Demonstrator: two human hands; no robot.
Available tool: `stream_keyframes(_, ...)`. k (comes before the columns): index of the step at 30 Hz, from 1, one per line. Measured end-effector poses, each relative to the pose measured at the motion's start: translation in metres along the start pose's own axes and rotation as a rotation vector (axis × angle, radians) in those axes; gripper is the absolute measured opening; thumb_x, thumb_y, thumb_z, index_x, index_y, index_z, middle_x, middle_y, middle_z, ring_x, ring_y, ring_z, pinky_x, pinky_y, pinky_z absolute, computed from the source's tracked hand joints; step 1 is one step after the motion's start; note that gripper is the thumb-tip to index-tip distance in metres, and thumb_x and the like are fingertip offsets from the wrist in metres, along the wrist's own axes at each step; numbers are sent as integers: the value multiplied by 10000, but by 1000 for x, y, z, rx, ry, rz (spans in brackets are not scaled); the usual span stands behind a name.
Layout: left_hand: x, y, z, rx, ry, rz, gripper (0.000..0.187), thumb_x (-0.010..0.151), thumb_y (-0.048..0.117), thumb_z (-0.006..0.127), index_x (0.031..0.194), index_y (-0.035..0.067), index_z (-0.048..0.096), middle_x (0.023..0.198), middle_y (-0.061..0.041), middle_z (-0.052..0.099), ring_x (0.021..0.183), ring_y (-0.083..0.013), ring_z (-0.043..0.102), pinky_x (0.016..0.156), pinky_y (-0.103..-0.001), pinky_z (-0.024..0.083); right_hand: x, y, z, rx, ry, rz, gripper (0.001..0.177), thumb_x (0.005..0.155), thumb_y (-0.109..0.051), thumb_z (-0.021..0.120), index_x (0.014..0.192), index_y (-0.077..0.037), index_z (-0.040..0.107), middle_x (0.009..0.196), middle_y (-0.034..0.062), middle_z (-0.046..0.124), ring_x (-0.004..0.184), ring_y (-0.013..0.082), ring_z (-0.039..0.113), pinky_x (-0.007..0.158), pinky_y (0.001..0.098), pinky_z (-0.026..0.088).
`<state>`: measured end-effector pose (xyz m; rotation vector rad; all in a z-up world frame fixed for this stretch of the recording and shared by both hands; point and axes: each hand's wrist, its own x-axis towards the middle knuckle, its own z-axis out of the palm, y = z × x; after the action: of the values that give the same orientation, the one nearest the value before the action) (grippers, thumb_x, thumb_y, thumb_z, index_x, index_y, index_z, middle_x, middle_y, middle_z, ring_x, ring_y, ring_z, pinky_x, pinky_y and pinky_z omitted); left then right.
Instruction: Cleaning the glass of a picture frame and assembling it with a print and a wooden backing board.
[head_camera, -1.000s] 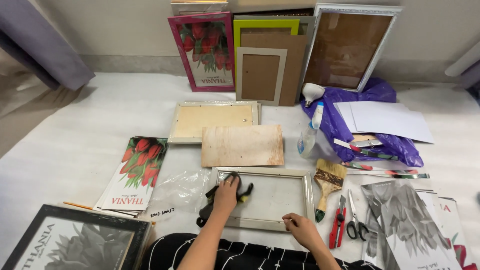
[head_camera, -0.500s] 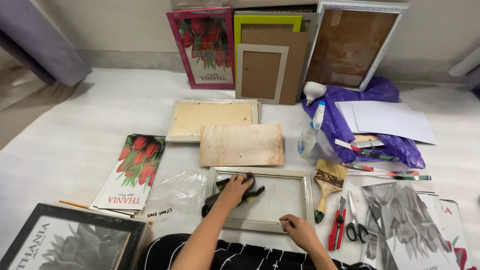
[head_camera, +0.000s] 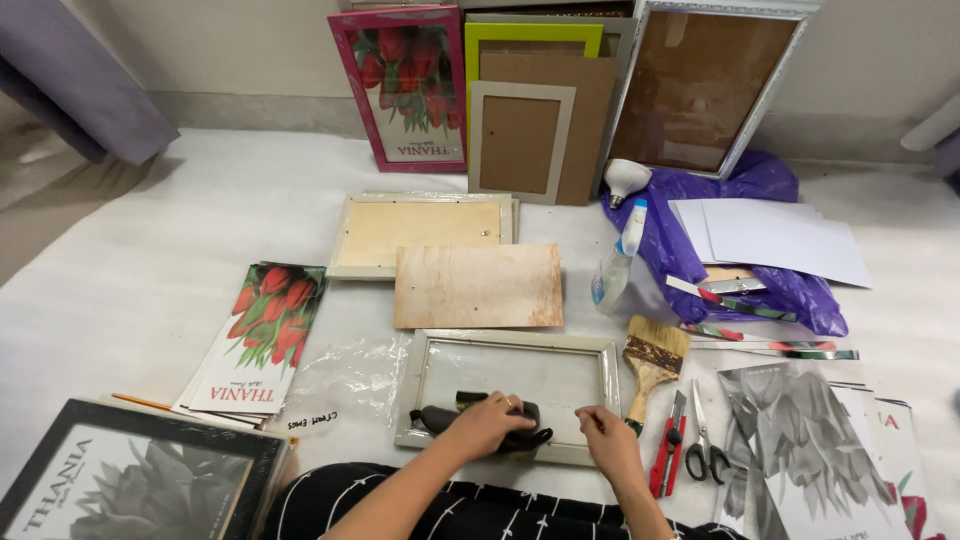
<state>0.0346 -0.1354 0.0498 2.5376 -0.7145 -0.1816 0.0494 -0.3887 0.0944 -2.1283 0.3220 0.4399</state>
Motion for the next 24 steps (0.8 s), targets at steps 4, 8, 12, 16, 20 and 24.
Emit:
stream_keyframes(4,41,-29,6,71,114,-20,433,866,42,563,1197,269,727,1250,-24,588,1103,-274,552,881,-383,537,7,10,2,8,-5,21,278,943,-238,618,1086,-100,812,797,11,730,705,139,600,682,259,487)
stream_keyframes(8,91,-40,8,58,230,-240,369,887,56,595,1166,268,711,1253,-10,579,1108,-271,557,893,-384,515,18,19,0,-128,26,98,298,945,-307,585,1111,-174,794,869,-17,769,783,152,668,744,272,520)
stream_keyframes(12,97,-43,26,111,263,-269,410,845,19,609,1177,240,701,1252,-31,578,1072,-317,553,890,-415,531,21,29,0,-101,35,71,299,946,-309,595,1112,-158,793,884,4,778,827,171,692,780,287,531)
stream_keyframes(16,49,-6,31,109,194,-158,510,773,-21,642,1208,241,693,1342,-70,595,1136,-332,544,908,-410,520,18,23,-1,-29,39,45,285,937,-260,598,1099,-143,802,879,10,778,807,163,678,758,276,528)
stream_keyframes(20,11,22,29,92,127,-17,390,850,67,589,1184,229,706,1219,-24,601,1041,-286,555,870,-377,518,4,0,-6,97,19,58,276,944,-179,596,1092,-69,801,861,59,750,771,157,624,720,265,492)
stream_keyframes(24,27,9,26,108,156,6,466,856,38,581,1265,234,693,1301,-56,598,1117,-295,555,883,-382,525,13,10,-2,136,27,43,279,928,-173,602,1074,-65,814,831,57,735,757,160,611,706,266,485)
